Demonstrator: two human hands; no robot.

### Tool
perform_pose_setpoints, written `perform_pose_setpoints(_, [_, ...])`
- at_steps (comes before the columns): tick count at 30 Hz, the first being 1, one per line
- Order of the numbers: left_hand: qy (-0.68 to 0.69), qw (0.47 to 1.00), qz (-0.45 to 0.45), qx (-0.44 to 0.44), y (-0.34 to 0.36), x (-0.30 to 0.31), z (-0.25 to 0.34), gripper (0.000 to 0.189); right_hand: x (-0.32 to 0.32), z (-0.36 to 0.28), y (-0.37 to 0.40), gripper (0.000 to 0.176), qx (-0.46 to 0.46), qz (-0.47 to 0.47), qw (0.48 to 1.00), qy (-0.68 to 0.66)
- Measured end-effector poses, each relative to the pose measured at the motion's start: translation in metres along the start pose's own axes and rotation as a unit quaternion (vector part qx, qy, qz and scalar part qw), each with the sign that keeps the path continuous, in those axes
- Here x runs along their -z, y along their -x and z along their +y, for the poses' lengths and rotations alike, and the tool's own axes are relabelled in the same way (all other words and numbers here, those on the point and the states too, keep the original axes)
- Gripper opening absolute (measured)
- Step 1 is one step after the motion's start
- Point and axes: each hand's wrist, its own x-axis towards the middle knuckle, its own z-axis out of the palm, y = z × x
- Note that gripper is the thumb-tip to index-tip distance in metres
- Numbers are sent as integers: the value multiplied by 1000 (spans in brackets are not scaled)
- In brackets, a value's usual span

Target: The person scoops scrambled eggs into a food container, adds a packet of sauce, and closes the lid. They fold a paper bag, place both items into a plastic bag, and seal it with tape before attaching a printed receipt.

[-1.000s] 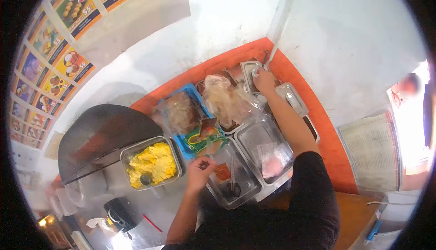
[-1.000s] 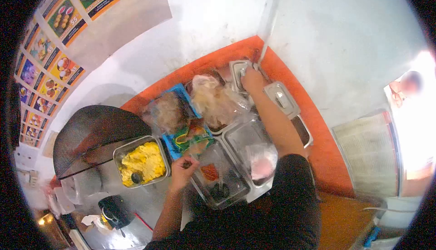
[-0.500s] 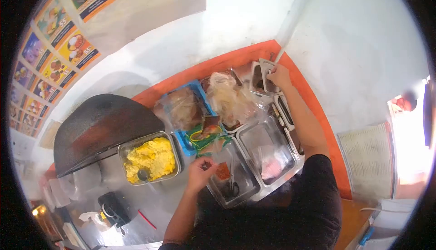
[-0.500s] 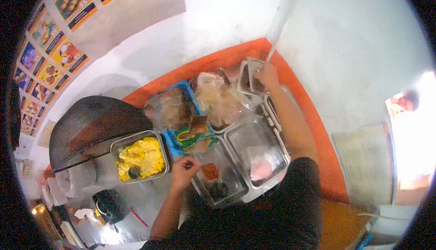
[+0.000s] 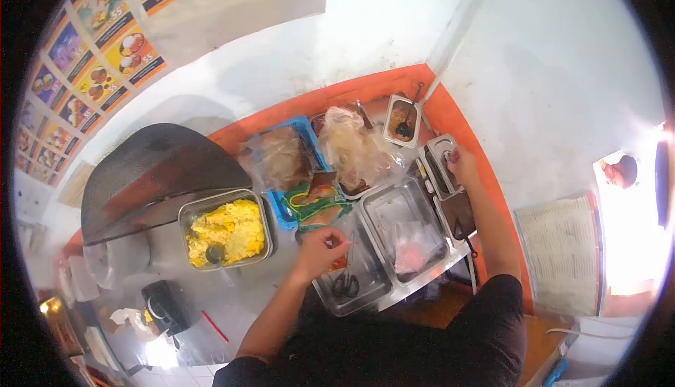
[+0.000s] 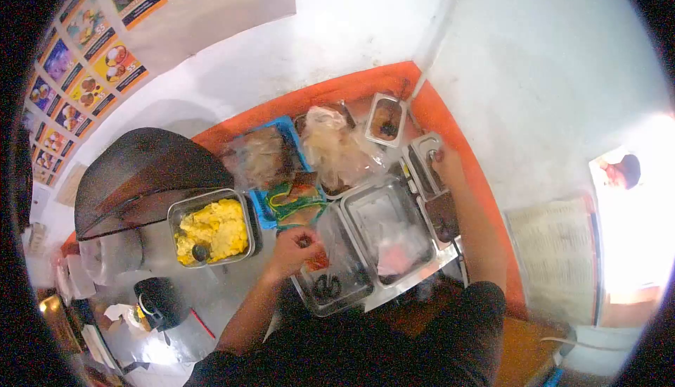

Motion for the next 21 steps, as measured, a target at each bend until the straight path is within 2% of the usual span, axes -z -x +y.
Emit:
perform_pose_setpoints(3, [-62, 997, 12, -50, 0, -1, -1, 13, 8, -80, 25, 21, 50, 67, 996, -27])
perform_pose_setpoints(4, [-80, 995, 22, -56, 0, -2, 2, 15, 12, -133, 43, 15, -50, -3, 982, -183])
perform_pose_setpoints(5, [-97, 993, 31, -60, 2, -3, 2, 16, 1, -159, 64, 16, -63, -86, 953, -283])
perform_pose_setpoints(6, [-62, 998, 24, -14, 8, -5, 4, 17, -8, -182, 92, 18, -85, -169, 906, -377])
perform_pose_setpoints(7, [-27, 999, 15, 24, 8, -7, 8, 17, -12, -212, 117, 19, -74, -254, 901, -345])
perform_pose_setpoints(9, [19, 997, -3, 70, 12, -8, 6, 18, -11, -271, 157, 20, -26, -299, 887, -350])
perform_pose_setpoints(11, [41, 995, -21, 93, 17, -7, 2, 18, -40, -278, 182, 21, -84, -277, 871, -396])
perform_pose_setpoints(12, [-2, 996, -23, 83, 22, -5, 4, 18, -46, -281, 192, 21, -115, -266, 860, -419])
perform_pose_setpoints(14, [-89, 994, -29, 62, 29, 0, 12, 17, -48, -278, 199, 22, -109, -278, 879, -371])
perform_pose_setpoints(15, [-68, 995, -42, 64, 32, 2, 8, 16, -46, -280, 201, 22, -106, -283, 888, -347])
perform_pose_setpoints(17, [-24, 995, -67, 67, 37, 2, -1, 14, -33, -282, 201, 18, -109, -322, 857, -387])
perform_pose_setpoints(18, [-15, 996, -72, 56, 41, 2, -1, 14, -25, -284, 199, 17, -109, -340, 841, -405])
perform_pose_setpoints(20, [6, 996, -82, 35, 48, 0, 1, 14, -15, -289, 201, 16, -110, -347, 843, -396])
perform_pose_setpoints(21, [-72, 992, -94, -42, 50, -2, 0, 14, -13, -290, 204, 15, -110, -351, 844, -391])
